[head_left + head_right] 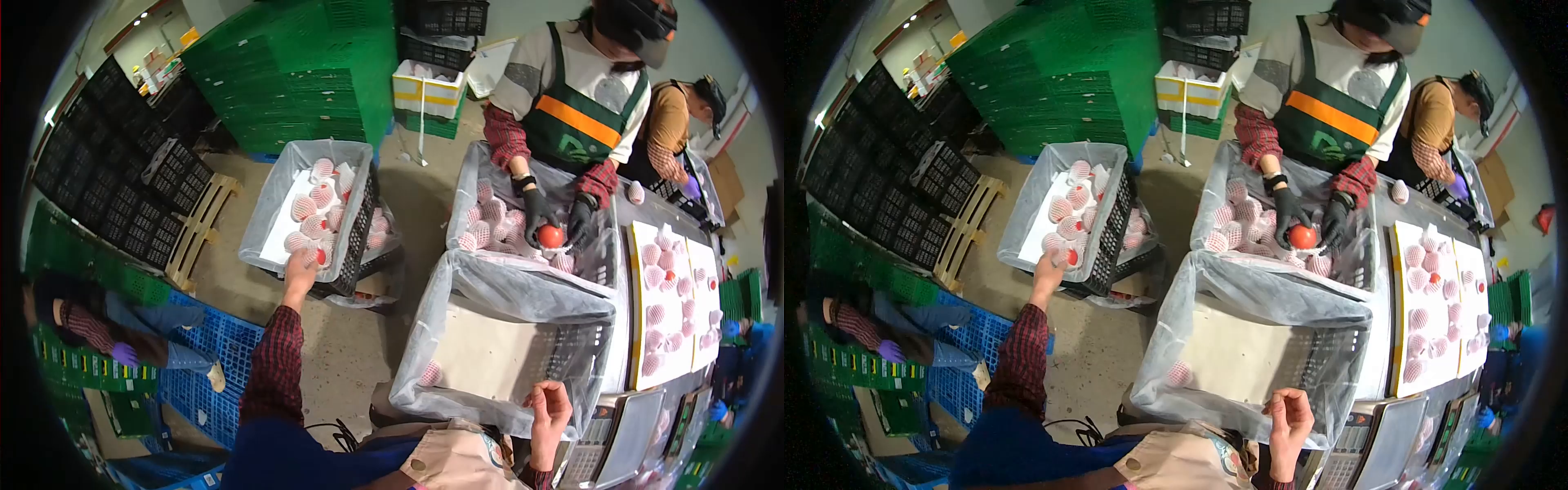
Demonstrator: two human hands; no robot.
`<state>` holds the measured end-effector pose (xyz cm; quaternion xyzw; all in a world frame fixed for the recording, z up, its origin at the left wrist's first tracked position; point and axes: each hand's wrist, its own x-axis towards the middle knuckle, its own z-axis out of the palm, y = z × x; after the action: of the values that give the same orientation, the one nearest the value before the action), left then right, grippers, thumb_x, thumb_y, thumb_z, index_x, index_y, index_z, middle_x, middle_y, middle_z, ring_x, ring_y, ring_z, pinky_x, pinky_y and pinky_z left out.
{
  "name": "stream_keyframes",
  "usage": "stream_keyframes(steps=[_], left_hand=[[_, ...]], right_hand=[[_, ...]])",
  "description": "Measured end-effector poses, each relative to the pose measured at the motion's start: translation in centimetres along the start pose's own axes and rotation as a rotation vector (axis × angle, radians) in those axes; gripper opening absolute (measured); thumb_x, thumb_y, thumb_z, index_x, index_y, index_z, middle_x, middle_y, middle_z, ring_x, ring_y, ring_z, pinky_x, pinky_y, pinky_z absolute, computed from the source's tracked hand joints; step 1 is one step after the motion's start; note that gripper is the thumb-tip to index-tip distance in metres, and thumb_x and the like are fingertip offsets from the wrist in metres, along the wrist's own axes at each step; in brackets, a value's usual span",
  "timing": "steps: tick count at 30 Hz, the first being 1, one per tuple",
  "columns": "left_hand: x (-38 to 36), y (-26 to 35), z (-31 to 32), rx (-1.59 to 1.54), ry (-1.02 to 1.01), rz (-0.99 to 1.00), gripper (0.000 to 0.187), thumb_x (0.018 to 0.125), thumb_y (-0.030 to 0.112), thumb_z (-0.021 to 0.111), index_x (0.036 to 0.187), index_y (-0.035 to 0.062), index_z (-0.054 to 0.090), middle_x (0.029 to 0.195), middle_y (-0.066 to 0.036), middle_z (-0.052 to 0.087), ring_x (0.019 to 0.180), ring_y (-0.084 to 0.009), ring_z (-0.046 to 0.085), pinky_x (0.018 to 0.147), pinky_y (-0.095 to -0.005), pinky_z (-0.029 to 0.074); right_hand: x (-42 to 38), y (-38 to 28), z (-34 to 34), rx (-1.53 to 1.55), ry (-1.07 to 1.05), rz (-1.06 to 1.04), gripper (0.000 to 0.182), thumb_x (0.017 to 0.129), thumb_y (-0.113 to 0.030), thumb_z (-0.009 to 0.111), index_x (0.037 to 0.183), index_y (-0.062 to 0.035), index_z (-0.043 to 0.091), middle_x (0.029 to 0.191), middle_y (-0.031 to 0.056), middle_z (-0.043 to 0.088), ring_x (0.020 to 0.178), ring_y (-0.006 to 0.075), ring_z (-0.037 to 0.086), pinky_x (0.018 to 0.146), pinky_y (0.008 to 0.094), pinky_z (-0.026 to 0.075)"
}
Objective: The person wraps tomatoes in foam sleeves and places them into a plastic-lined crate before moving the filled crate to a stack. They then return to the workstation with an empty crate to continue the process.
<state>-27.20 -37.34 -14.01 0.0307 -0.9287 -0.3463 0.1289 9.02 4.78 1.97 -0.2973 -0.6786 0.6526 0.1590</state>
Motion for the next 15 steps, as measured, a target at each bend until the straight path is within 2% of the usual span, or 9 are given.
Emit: stream_keyframes(steps=[2,3,5,6,7,9,11,13,15], left_hand=[[-0.6,0.4,0.3,0.151,-0.103,0.046,0.040,0.088,0.007,0.070,0.127,-0.0014,0.061,0.120,-0.022,0.068,0.114,-0.0317,0.065,0.096,-0.0365,0.052],[-1.3,2.9,0.2,0.146,-0.125,0.053,0.040,0.088,0.007,0.070,0.127,-0.0014,0.061,0.120,-0.022,0.068,0.114,-0.0317,0.065,0.096,-0.0365,0.052],[-4.7,12.5,-0.1,-0.256,-0.103,0.166,0.026,0.091,0.002,0.064,0.117,-0.0017,0.066,0.109,-0.019,0.070,0.103,-0.0315,0.069,0.091,-0.0359,0.054],[-6.7,17.1,-0.6,-0.309,-0.166,0.269,0.023,0.092,0.000,0.062,0.114,-0.0016,0.066,0.108,-0.018,0.070,0.101,-0.0321,0.069,0.088,-0.0359,0.054],[-8.6,20.9,-0.5,-0.365,-0.229,0.371,0.021,0.092,-0.002,0.060,0.112,-0.0016,0.067,0.107,-0.018,0.070,0.099,-0.0328,0.068,0.086,-0.0359,0.055],[-12.6,24.3,1.7,-0.437,-0.443,0.659,0.022,0.091,0.001,0.062,0.113,-0.0006,0.065,0.107,-0.017,0.067,0.100,-0.0338,0.067,0.086,-0.0384,0.054],[-16.9,25.1,5.2,-0.461,-0.862,0.734,0.027,0.090,0.004,0.062,0.117,0.0003,0.063,0.112,-0.018,0.065,0.106,-0.0337,0.065,0.090,-0.0406,0.053],[-20.3,23.6,9.6,-0.127,-1.082,0.899,0.027,0.093,0.007,0.053,0.117,0.0008,0.063,0.104,-0.018,0.065,0.103,-0.0386,0.064,0.087,-0.0467,0.054],[-23.5,19.5,15.0,0.154,-1.175,0.952,0.026,0.089,0.008,0.057,0.111,0.0035,0.070,0.102,-0.017,0.070,0.100,-0.0379,0.068,0.082,-0.0457,0.056]], right_hand=[[0.2,2.6,-1.0,-0.103,0.011,-0.027,0.013,0.100,-0.011,0.064,0.097,0.0010,0.060,0.079,0.0019,0.063,0.070,0.0092,0.061,0.066,0.0235,0.050],[0.2,3.9,-1.5,-0.205,0.047,-0.013,0.013,0.097,-0.009,0.066,0.095,0.0031,0.062,0.078,0.0054,0.065,0.069,0.0108,0.062,0.065,0.0258,0.051],[0.3,5.8,-2.0,-0.563,0.057,-0.088,0.008,0.094,-0.005,0.066,0.094,0.0033,0.064,0.078,0.0108,0.066,0.066,0.0157,0.063,0.063,0.0302,0.051],[0.2,5.5,-1.6,-0.702,0.055,-0.159,0.005,0.091,-0.001,0.065,0.095,0.0018,0.066,0.080,0.0157,0.065,0.065,0.0234,0.065,0.062,0.0348,0.051],[0.1,7.6,-2.1,-0.750,0.023,-0.199,0.005,0.090,0.000,0.065,0.095,0.0007,0.066,0.080,0.0172,0.064,0.066,0.0286,0.064,0.062,0.0370,0.051],[-0.2,9.6,-1.9,-0.767,0.019,-0.165,0.006,0.088,-0.002,0.067,0.094,-0.0014,0.066,0.080,0.0176,0.065,0.069,0.0322,0.067,0.063,0.0390,0.052],[-0.1,9.2,-1.6,-0.827,0.009,-0.206,0.007,0.088,-0.004,0.068,0.094,-0.0030,0.066,0.081,0.0161,0.067,0.070,0.0325,0.068,0.063,0.0404,0.052],[0.1,9.2,-1.5,-0.811,0.039,-0.190,0.007,0.088,-0.005,0.069,0.094,-0.0034,0.067,0.081,0.0156,0.067,0.070,0.0324,0.068,0.063,0.0408,0.052],[0.0,9.1,-1.7,-0.807,0.059,-0.208,0.006,0.089,-0.007,0.069,0.094,-0.0038,0.067,0.081,0.0154,0.068,0.071,0.0330,0.068,0.063,0.0410,0.052]])
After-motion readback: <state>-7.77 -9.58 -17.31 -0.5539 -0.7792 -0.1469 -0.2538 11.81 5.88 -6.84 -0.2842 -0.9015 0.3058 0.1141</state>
